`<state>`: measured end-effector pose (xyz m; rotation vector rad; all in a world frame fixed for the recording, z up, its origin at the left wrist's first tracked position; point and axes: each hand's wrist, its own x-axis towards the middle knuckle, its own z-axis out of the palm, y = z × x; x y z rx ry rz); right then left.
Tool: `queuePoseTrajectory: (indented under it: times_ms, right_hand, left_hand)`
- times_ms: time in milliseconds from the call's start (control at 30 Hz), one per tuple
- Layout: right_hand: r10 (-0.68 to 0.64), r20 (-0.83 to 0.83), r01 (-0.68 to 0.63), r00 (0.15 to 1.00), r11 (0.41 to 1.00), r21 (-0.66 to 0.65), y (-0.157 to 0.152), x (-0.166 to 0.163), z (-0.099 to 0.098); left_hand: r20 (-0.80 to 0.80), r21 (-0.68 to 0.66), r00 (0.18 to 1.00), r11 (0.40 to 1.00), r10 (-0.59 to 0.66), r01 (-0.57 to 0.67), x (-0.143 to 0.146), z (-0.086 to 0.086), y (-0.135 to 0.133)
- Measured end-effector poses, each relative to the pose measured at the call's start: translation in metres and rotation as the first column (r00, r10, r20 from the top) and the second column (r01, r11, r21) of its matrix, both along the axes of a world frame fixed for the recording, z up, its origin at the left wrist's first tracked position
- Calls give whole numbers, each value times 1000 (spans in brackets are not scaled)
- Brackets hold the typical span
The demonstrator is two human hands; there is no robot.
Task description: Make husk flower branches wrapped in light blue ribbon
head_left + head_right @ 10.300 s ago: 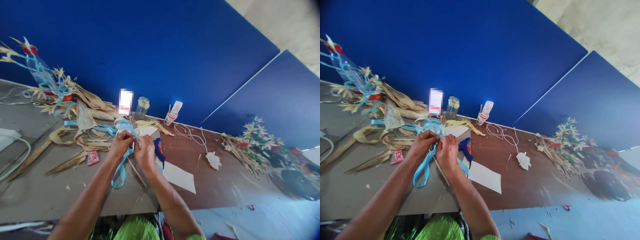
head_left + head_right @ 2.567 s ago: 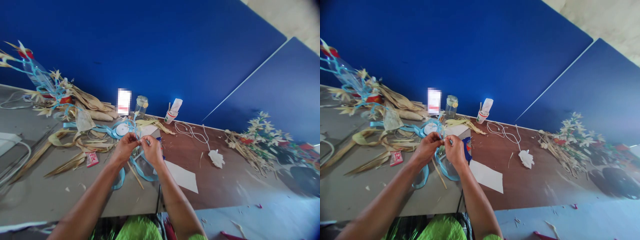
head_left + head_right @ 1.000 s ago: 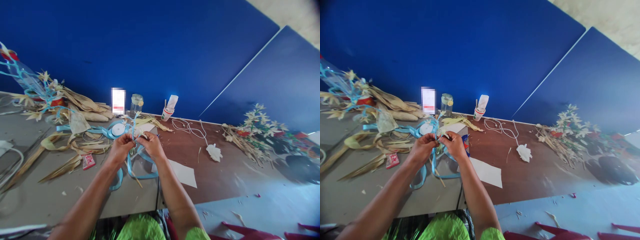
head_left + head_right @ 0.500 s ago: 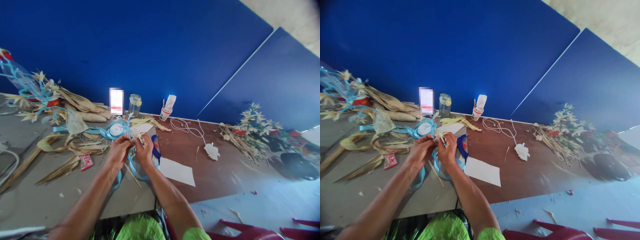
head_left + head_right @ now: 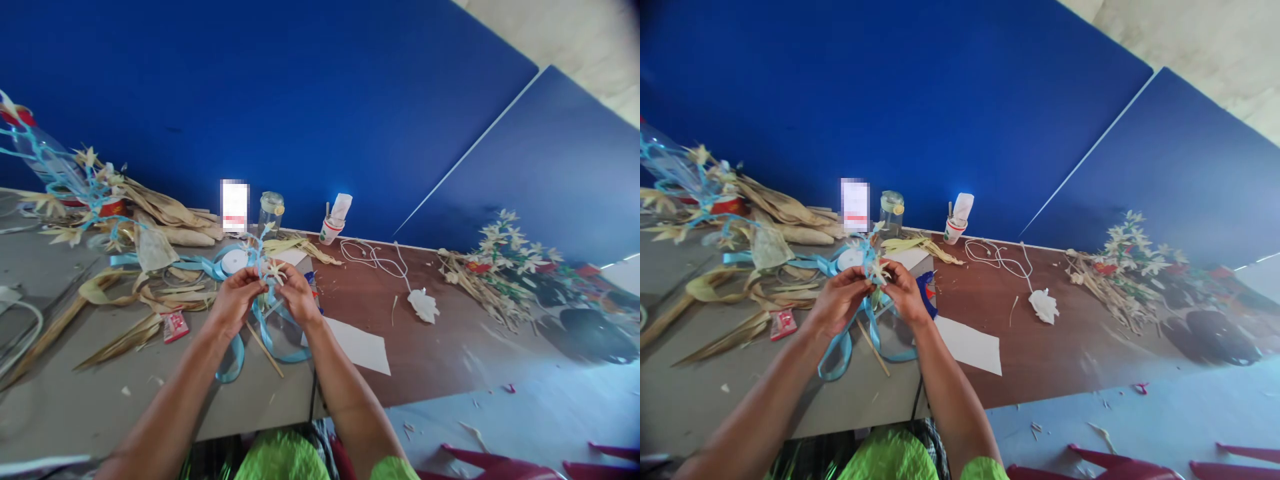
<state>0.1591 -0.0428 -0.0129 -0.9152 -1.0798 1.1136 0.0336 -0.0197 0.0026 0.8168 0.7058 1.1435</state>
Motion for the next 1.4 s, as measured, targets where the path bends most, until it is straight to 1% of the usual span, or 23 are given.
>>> queuePoseTrajectory:
  times_ms: [33, 100, 167, 267, 367, 533, 700, 833, 900, 1000, 1133, 1233, 1400]
  right_hand:
    - [-19, -32, 19, 999, 1000, -3, 2, 3, -1]
    - [-100, -79, 99, 992, 995, -21, 4, 8, -2]
    - [-167, -97, 164, 981, 986, -41, 5, 12, -2]
    - [-188, -111, 187, 976, 982, -14, 3, 14, 1]
    - [-163, -103, 169, 981, 984, 48, -1, 12, 4]
    - [-108, 46, 99, 993, 982, 164, -3, 9, 6]
    - [-69, 139, 47, 988, 986, 159, -5, 8, 9]
    - [-45, 173, 17, 984, 987, 159, -5, 7, 9]
    - [-64, 183, 35, 981, 987, 159, -4, 6, 7]
    - [-90, 184, 65, 979, 988, 142, -1, 5, 3]
    - [-64, 167, 43, 984, 991, 128, 1, 3, 0]
    - [-39, 132, 25, 990, 994, 107, 1, 1, 0]
    - [-38, 70, 33, 997, 997, 65, 0, -1, 1]
  left_hand:
    - [19, -15, 1000, 1000, -11, 11, -2, 2, 0]
    - [51, -32, 998, 999, -29, 31, -5, 4, 1]
    - [81, -36, 995, 998, -56, 59, -7, 3, 3]
    - [132, -35, 987, 994, -96, 102, -9, 0, 5]
    - [161, -17, 979, 991, -128, 133, -9, -4, 8]
    - [209, 16, 959, 981, -192, 192, -12, -9, 10]
    - [211, 26, 956, 979, -205, 204, -14, -10, 11]
    - [168, 65, 964, 978, -208, 200, -14, -11, 12]
    - [125, 95, 973, 979, -193, 182, -13, -12, 12]
    - [52, 133, 988, 981, -148, 140, -10, -13, 12]
    - [-58, 168, 996, 983, -63, 72, -8, -12, 10]
    - [-109, 159, 994, 987, -12, 29, -6, -9, 9]
    - [-164, 108, 986, 994, 24, -6, -3, 1, 4]
